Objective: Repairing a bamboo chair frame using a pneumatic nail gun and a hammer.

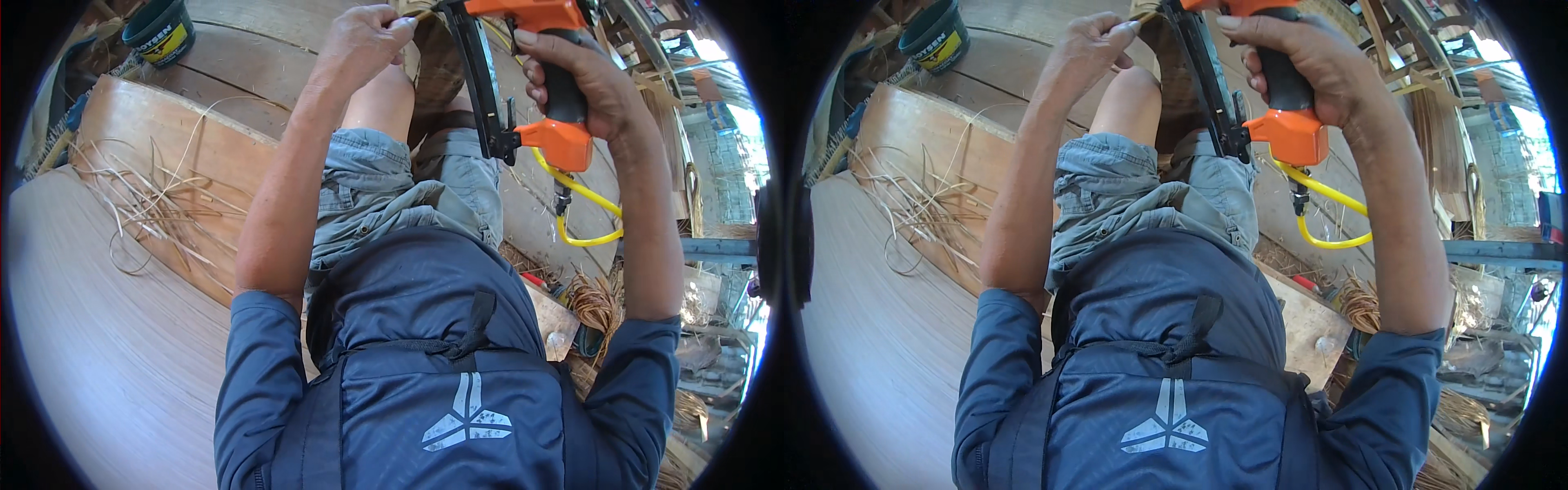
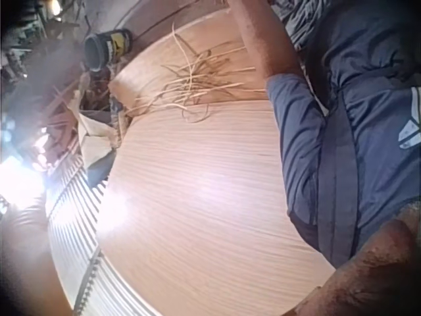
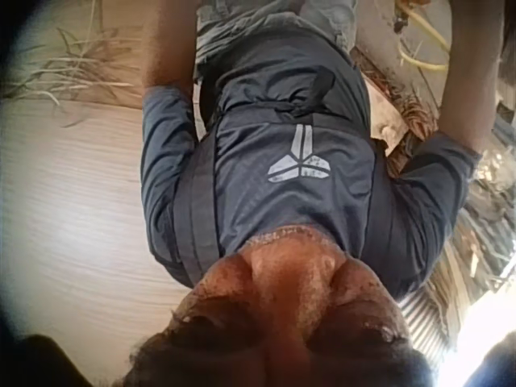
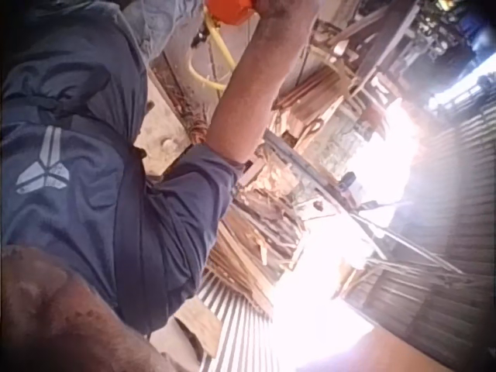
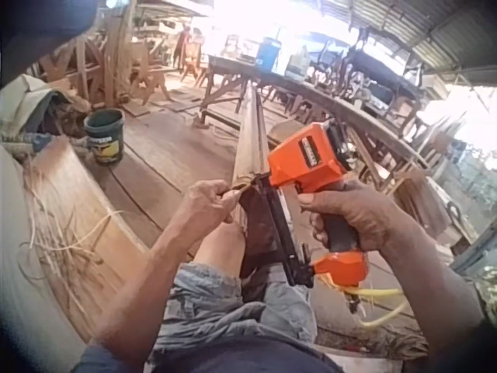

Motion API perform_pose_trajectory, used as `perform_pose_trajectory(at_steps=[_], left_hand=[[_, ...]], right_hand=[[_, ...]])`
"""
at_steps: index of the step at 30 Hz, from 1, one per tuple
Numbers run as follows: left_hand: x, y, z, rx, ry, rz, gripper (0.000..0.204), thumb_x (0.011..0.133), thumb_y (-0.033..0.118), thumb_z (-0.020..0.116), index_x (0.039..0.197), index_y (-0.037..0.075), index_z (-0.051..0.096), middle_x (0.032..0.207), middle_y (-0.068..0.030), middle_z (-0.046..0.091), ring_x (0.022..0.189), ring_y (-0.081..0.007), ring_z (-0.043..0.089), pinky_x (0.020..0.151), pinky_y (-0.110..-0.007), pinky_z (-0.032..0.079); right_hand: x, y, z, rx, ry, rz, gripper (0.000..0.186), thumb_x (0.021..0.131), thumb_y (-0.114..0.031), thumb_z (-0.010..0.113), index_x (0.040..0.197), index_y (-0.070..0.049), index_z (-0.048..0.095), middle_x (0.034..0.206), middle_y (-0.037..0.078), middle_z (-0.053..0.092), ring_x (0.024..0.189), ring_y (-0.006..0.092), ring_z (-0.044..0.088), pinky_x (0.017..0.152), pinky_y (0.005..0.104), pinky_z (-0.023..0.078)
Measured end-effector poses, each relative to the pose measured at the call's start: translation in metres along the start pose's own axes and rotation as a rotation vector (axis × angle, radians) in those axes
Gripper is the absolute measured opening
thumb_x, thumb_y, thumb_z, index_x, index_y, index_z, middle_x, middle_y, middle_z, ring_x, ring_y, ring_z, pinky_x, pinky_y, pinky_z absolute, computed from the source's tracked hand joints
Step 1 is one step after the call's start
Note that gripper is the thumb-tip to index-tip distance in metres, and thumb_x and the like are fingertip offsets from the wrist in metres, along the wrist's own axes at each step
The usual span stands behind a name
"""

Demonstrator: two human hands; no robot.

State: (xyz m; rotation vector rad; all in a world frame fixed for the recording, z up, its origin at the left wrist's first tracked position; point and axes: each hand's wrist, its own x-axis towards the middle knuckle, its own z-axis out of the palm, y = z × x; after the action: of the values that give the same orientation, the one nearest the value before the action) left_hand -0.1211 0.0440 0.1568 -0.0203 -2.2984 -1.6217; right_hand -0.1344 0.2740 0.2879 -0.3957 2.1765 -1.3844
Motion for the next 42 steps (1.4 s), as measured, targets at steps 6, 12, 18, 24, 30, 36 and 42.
perform_pose_trajectory(at_steps=[6, 12, 18, 24, 30, 36, 42], left_hand=[[-0.003, -0.007, 0.003, 0.002, 0.098, 0.070, 0.028, 0.086, 0.029, 0.060, 0.093, 0.002, 0.064, 0.069, -0.0109, 0.062, 0.064, -0.0175, 0.062, 0.063, -0.031, 0.048], [-0.009, -0.020, 0.010, 0.072, 0.264, 0.271, 0.029, 0.088, 0.029, 0.060, 0.102, 0.004, 0.063, 0.071, -0.0069, 0.061, 0.062, -0.0155, 0.055, 0.061, -0.030, 0.045], [-0.012, -0.018, 0.014, 0.169, 0.365, 0.206, 0.024, 0.088, 0.027, 0.059, 0.097, 0.005, 0.063, 0.073, -0.0114, 0.062, 0.065, -0.0185, 0.056, 0.063, -0.032, 0.046], [-0.015, -0.009, 0.016, 0.151, 0.331, 0.224, 0.027, 0.087, 0.027, 0.060, 0.098, 0.003, 0.063, 0.070, -0.0111, 0.061, 0.063, -0.0175, 0.056, 0.061, -0.031, 0.046], [-0.005, 0.004, 0.014, 0.133, 0.233, 0.127, 0.030, 0.086, 0.028, 0.058, 0.100, 0.001, 0.063, 0.071, -0.0095, 0.062, 0.063, -0.0168, 0.057, 0.062, -0.032, 0.046], [0.007, 0.017, 0.004, 0.235, 0.254, 0.149, 0.034, 0.084, 0.032, 0.060, 0.094, 0.000, 0.066, 0.074, -0.0091, 0.064, 0.066, -0.0152, 0.057, 0.063, -0.031, 0.046], [0.014, 0.030, -0.001, 0.142, 0.220, 0.085, 0.034, 0.083, 0.032, 0.061, 0.095, 0.000, 0.067, 0.069, -0.0078, 0.062, 0.064, -0.0134, 0.055, 0.061, -0.030, 0.044]], right_hand=[[-0.005, 0.013, 0.006, 0.052, 0.106, -0.047, 0.027, 0.077, -0.026, 0.073, 0.086, -0.004, 0.060, 0.063, 0.001, 0.058, 0.053, 0.0094, 0.055, 0.049, 0.0215, 0.045], [-0.005, 0.029, 0.012, 0.212, 0.123, -0.120, 0.020, 0.081, -0.020, 0.070, 0.087, -0.006, 0.058, 0.064, 0.002, 0.056, 0.053, 0.0121, 0.054, 0.048, 0.0239, 0.044], [-0.001, 0.046, 0.022, 0.317, 0.128, -0.155, 0.021, 0.081, -0.020, 0.069, 0.089, -0.005, 0.056, 0.064, 0.002, 0.055, 0.052, 0.0124, 0.053, 0.047, 0.0239, 0.044], [-0.011, 0.071, 0.036, 0.490, 0.294, -0.205, 0.023, 0.075, -0.017, 0.074, 0.086, -0.004, 0.058, 0.060, 0.003, 0.056, 0.049, 0.0113, 0.054, 0.046, 0.0234, 0.045], [-0.005, 0.098, 0.033, 0.552, 0.300, -0.176, 0.025, 0.074, -0.018, 0.074, 0.087, -0.004, 0.057, 0.060, 0.003, 0.056, 0.048, 0.0113, 0.054, 0.046, 0.0239, 0.045], [-0.008, 0.096, 0.037, 0.513, 0.304, -0.211, 0.022, 0.074, -0.017, 0.073, 0.085, -0.004, 0.058, 0.060, 0.003, 0.056, 0.049, 0.0105, 0.053, 0.046, 0.0230, 0.044], [-0.009, 0.099, 0.035, 0.502, 0.306, -0.180, 0.020, 0.078, -0.016, 0.070, 0.086, -0.003, 0.057, 0.062, 0.004, 0.054, 0.051, 0.0130, 0.053, 0.048, 0.0249, 0.044]])
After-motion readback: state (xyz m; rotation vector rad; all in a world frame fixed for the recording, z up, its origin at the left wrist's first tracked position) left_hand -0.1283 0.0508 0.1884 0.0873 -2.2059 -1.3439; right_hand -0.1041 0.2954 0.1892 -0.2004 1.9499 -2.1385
